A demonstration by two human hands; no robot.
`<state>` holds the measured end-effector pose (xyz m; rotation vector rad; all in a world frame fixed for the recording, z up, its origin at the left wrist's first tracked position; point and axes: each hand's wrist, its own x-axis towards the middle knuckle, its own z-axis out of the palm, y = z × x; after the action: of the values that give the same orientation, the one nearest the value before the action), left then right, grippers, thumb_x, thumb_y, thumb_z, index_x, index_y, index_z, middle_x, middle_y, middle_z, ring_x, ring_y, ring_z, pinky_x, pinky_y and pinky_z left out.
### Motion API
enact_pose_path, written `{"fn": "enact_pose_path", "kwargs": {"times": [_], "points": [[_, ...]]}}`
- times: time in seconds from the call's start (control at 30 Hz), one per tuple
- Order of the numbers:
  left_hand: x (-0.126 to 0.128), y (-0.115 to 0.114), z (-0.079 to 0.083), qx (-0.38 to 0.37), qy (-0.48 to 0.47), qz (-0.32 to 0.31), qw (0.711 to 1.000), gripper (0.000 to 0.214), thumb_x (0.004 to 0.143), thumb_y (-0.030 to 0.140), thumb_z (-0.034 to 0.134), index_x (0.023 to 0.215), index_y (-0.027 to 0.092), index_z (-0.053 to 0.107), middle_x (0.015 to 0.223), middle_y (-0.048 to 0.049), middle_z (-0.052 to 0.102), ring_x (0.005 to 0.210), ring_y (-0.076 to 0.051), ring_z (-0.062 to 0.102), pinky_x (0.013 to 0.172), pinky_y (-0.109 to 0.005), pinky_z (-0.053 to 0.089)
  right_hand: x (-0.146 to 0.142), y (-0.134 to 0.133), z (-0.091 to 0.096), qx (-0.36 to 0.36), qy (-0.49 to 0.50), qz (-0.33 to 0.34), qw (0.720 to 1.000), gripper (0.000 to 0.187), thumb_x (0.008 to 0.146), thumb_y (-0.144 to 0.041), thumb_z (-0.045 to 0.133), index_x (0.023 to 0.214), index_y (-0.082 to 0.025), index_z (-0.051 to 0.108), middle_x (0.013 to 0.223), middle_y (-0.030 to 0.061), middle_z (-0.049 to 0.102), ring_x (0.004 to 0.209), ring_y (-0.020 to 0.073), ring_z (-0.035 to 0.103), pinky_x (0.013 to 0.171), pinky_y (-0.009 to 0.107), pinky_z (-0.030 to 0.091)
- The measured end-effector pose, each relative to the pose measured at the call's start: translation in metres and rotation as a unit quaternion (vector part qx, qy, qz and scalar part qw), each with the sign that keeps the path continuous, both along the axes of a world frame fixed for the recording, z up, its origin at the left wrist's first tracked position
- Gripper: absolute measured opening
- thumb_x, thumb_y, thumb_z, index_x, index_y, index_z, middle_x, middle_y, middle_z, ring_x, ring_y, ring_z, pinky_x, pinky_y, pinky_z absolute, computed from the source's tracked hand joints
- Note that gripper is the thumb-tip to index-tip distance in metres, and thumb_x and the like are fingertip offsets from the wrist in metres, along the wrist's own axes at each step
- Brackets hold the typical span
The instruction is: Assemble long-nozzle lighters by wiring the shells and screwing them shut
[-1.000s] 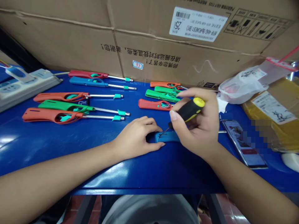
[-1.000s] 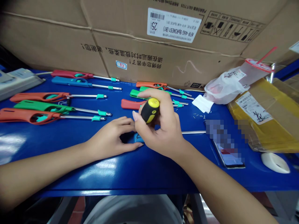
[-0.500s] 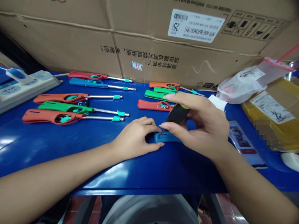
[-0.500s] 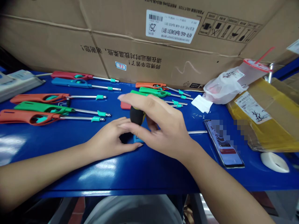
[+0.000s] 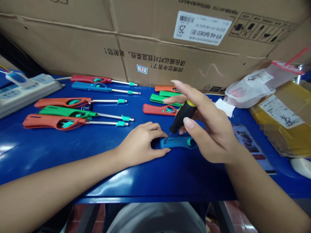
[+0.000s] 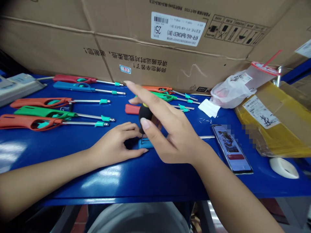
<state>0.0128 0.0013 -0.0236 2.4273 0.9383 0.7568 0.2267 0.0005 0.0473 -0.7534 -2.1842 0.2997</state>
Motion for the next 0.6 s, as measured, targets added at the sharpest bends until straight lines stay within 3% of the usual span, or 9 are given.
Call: {"fn": "enact_pose_path", "kwargs": {"times": [0.07, 0.2, 0.27, 0.33, 0.4, 0.53, 0.6], "points": [[0.0002, 0.0000, 0.0001, 0.001, -0.002, -0.002, 1.000, 0.025, 0.087, 0.037, 0.078, 0.105, 0.020, 0.075, 0.094, -0.0032, 0.069, 0.088, -0.022, 0.065, 0.085, -0.038, 0.053, 0.0007, 0.0001, 0.0006, -0.008, -0.002, 0.018, 1.000, 0.056, 0.103, -0.023, 0.052, 0.157, -0.031, 0.043, 0.144, 0.0073, 0.065, 0.110, 0.0239, 0.073, 0.075, 0.036, 0.066], [0.0008, -0.0006, 0.0014, 0.004, 0.005, 0.004, 1.000, 0.024, 0.087, 0.036, 0.078, 0.106, 0.021, 0.075, 0.093, -0.0030, 0.068, 0.087, -0.022, 0.064, 0.081, -0.037, 0.053, 0.0011, 0.0021, 0.0009, 0.136, 0.015, -0.015, 0.991, 0.037, 0.092, -0.035, 0.075, 0.128, -0.029, 0.067, 0.113, 0.0026, 0.079, 0.087, 0.0207, 0.076, 0.074, 0.031, 0.064], [0.0010, -0.0008, 0.0021, -0.008, 0.009, 0.003, 1.000, 0.022, 0.087, 0.035, 0.077, 0.106, 0.022, 0.076, 0.093, -0.0028, 0.068, 0.087, -0.021, 0.064, 0.080, -0.036, 0.053, 0.0028, 0.0015, 0.0023, 0.138, 0.019, -0.001, 0.990, 0.033, 0.097, -0.043, 0.066, 0.127, -0.027, 0.067, 0.104, 0.0017, 0.080, 0.081, 0.0197, 0.075, 0.073, 0.032, 0.064], [0.0010, -0.0008, 0.0020, -0.016, 0.007, -0.001, 1.000, 0.024, 0.087, 0.034, 0.077, 0.108, 0.023, 0.076, 0.096, -0.0029, 0.069, 0.089, -0.021, 0.065, 0.083, -0.036, 0.053, 0.0051, 0.0000, 0.0041, 0.078, 0.004, 0.026, 0.997, 0.040, 0.104, -0.036, 0.051, 0.141, -0.026, 0.060, 0.113, 0.0040, 0.079, 0.090, 0.0215, 0.076, 0.077, 0.035, 0.064], [0.0008, -0.0005, 0.0009, -0.013, 0.004, -0.003, 1.000, 0.027, 0.087, 0.035, 0.077, 0.110, 0.023, 0.076, 0.099, -0.0036, 0.071, 0.092, -0.022, 0.066, 0.086, -0.038, 0.053, 0.0061, -0.0006, 0.0048, 0.029, -0.014, 0.031, 0.999, 0.050, 0.103, -0.024, 0.047, 0.152, -0.027, 0.050, 0.126, 0.0052, 0.075, 0.100, 0.0227, 0.075, 0.080, 0.037, 0.064], [0.0004, 0.0000, -0.0011, 0.007, -0.001, -0.004, 1.000, 0.027, 0.088, 0.036, 0.077, 0.111, 0.022, 0.076, 0.100, -0.0048, 0.072, 0.093, -0.024, 0.066, 0.087, -0.040, 0.054, 0.0030, 0.0019, 0.0004, 0.129, 0.004, -0.045, 0.991, 0.042, 0.093, -0.029, 0.072, 0.134, -0.029, 0.065, 0.116, 0.0026, 0.080, 0.076, 0.0190, 0.075, 0.063, 0.030, 0.062], [0.0004, 0.0000, -0.0008, 0.013, 0.000, -0.003, 1.000, 0.026, 0.088, 0.035, 0.077, 0.110, 0.022, 0.076, 0.095, -0.0038, 0.071, 0.089, -0.023, 0.065, 0.084, -0.039, 0.054, 0.0018, 0.0025, -0.0019, 0.162, 0.020, -0.072, 0.984, 0.039, 0.091, -0.036, 0.075, 0.129, -0.028, 0.069, 0.110, 0.0023, 0.081, 0.070, 0.0187, 0.074, 0.061, 0.030, 0.062]]}}
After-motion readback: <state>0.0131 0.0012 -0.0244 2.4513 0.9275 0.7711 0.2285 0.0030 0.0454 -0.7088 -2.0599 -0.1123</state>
